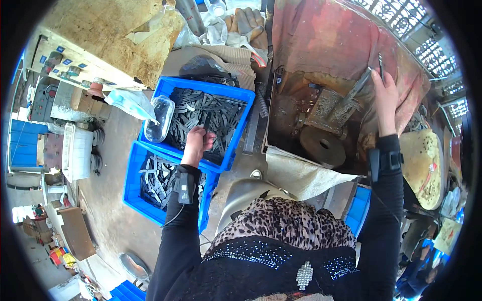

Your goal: Assembling small metal components using a manual fixture and pressing mechanism on a workbench.

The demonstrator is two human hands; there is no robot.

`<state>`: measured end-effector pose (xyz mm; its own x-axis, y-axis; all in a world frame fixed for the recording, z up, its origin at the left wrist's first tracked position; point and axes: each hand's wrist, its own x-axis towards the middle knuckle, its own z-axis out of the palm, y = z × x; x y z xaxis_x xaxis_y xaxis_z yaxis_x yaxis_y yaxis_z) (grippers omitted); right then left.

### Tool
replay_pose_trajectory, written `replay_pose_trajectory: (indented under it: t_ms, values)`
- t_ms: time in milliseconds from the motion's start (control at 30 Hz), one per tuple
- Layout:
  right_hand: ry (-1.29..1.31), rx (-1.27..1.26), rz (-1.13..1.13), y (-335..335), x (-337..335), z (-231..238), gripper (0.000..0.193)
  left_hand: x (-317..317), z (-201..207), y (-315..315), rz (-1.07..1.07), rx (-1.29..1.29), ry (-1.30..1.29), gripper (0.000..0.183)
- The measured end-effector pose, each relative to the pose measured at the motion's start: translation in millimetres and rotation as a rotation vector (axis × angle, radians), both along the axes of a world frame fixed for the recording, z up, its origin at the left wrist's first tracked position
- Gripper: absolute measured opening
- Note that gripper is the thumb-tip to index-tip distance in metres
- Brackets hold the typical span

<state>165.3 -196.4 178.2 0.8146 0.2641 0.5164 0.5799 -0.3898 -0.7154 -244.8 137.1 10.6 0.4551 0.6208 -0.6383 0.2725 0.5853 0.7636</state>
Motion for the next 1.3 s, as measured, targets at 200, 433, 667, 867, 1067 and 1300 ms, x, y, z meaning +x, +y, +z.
replay_pose_trajectory:
  t_ms: [200, 433, 667, 867, 1067, 1300]
  values:
    - [0.168, -0.153, 0.041, -21, -68, 12, 0.027, 12, 17, -17, 0.008, 0.196, 0.0, 0.029]
    - [0.458, -0.185, 0.196, -82, -98, -24, 0.022, 43, 55, -48, -0.053, 0.404, -0.052, 0.038]
    - [0.378, -0.202, 0.533, -35, -177, 13, 0.016, 120, 154, -91, -0.094, 0.545, -0.392, 0.04]
    - [0.372, 0.006, 0.704, -1, -221, 38, 0.015, 163, 217, -128, -0.068, 0.523, -0.751, 0.032]
    - [0.437, 0.362, 0.513, 19, -185, 18, 0.021, 181, 214, -186, -0.316, 0.446, -0.637, 0.021]
    - [0.301, 0.315, 0.395, 16, -172, 38, 0.027, 198, 225, -213, -0.381, 0.124, -0.764, 0.018]
